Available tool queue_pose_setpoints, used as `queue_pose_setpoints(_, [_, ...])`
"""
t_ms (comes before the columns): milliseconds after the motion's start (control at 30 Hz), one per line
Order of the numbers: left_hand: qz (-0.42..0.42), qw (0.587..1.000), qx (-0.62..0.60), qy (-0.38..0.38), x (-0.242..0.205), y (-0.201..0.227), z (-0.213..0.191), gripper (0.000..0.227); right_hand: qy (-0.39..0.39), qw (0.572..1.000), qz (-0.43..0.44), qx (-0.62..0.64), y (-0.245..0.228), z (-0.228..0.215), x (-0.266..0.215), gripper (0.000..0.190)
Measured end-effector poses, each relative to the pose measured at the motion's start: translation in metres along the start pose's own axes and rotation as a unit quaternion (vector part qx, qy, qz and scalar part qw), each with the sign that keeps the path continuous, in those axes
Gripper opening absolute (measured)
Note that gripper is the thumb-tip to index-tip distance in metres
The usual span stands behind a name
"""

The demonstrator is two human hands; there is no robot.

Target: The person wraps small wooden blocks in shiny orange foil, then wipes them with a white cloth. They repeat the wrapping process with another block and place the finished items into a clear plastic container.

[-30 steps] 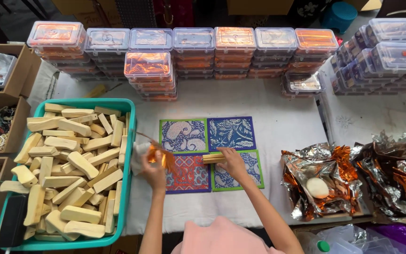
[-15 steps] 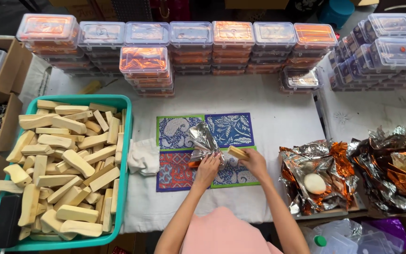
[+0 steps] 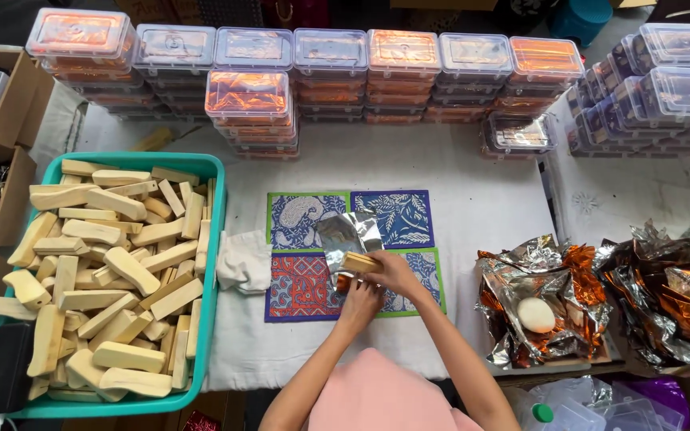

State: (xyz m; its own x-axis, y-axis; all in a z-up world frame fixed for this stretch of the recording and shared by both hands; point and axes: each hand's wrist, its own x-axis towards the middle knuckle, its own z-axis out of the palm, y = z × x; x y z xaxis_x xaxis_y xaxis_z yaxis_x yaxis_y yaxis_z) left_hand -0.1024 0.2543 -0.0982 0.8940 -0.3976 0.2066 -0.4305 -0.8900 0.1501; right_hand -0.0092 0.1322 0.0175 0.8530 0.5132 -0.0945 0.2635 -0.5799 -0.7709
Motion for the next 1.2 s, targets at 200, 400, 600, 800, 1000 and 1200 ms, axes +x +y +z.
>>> queue_pose_setpoints(200, [0.019,0.996,-0.030,0.080,-0.003,0.013,-0.056,0.049,-0.020,0.999,0.024,-0.014,0.017,0.009,0.017,0.053])
queue_pose_setpoints(400, [-0.106,0.974,-0.201,0.001,-0.038,-0.006,-0.043,0.032,0.013,0.999,-0.004,-0.047,0.023,0.012,0.017,0.055])
queue_pose_setpoints(600, [-0.275,0.933,-0.177,0.152,-0.033,-0.044,-0.072,0.025,0.028,0.998,0.021,-0.044,0.020,0.008,0.021,0.051])
queue_pose_setpoints(800, [-0.305,0.910,-0.244,0.142,-0.033,-0.054,-0.062,0.020,0.018,0.999,0.014,-0.040,0.022,0.004,0.016,0.051])
queue_pose_setpoints(1000, [-0.244,0.947,-0.166,0.126,-0.007,-0.079,-0.063,0.024,0.012,1.000,0.022,-0.011,0.015,-0.002,0.008,0.053])
queue_pose_setpoints(1200, [-0.156,0.981,-0.099,0.054,0.003,-0.095,-0.052,0.034,0.009,0.999,0.026,-0.024,0.012,-0.008,0.002,0.053])
